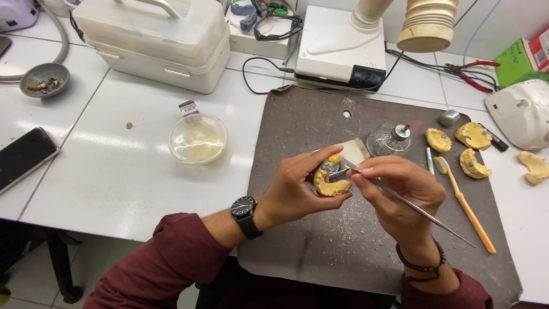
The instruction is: The person holds a yellow dental stone model with a partial denture framework and uses a metal wax carving instrument to shape and refine wax on the denture teeth, rotating the model to reach different areas. They occasionally pick small wax pieces from a box and continue carving, with a toothbrush and other stone models on the bench.
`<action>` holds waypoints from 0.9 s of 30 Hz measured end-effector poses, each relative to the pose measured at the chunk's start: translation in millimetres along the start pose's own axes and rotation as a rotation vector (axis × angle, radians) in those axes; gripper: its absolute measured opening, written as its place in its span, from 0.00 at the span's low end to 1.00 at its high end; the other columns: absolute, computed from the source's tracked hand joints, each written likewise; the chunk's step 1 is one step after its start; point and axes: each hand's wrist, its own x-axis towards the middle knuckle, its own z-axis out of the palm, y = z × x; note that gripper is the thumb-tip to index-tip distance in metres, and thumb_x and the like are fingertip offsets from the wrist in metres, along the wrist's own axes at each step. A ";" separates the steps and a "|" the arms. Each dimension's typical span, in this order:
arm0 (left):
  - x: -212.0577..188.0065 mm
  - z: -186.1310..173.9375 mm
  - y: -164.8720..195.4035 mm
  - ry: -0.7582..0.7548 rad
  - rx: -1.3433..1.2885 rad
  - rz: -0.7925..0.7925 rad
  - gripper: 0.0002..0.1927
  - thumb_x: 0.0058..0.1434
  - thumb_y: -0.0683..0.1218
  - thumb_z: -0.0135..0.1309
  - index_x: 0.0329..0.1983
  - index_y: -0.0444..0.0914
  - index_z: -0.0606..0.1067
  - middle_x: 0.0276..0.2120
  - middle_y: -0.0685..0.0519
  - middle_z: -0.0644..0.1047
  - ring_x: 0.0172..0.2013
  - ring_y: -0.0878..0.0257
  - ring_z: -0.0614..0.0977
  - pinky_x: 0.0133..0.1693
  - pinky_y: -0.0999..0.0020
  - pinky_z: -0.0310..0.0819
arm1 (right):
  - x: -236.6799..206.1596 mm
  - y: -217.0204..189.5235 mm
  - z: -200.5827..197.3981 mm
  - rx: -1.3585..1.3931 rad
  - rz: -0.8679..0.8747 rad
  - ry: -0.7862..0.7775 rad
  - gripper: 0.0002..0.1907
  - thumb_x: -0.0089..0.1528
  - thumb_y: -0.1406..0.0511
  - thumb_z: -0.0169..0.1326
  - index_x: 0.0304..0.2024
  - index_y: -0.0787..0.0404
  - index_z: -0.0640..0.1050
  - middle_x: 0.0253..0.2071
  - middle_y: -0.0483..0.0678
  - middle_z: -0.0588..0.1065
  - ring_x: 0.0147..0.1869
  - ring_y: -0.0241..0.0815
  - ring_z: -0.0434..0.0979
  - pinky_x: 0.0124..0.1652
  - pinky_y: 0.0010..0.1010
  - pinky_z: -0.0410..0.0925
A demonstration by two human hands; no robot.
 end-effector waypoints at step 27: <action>-11.6 4.1 -11.3 0.010 0.047 0.178 0.40 0.58 0.46 0.71 0.71 0.38 0.65 0.53 0.46 0.80 0.51 0.56 0.85 0.52 0.68 0.84 | -9.3 8.9 9.5 -0.015 -0.143 -0.068 0.09 0.64 0.77 0.63 0.45 0.66 0.79 0.44 0.55 0.79 0.52 0.43 0.84 0.61 0.37 0.78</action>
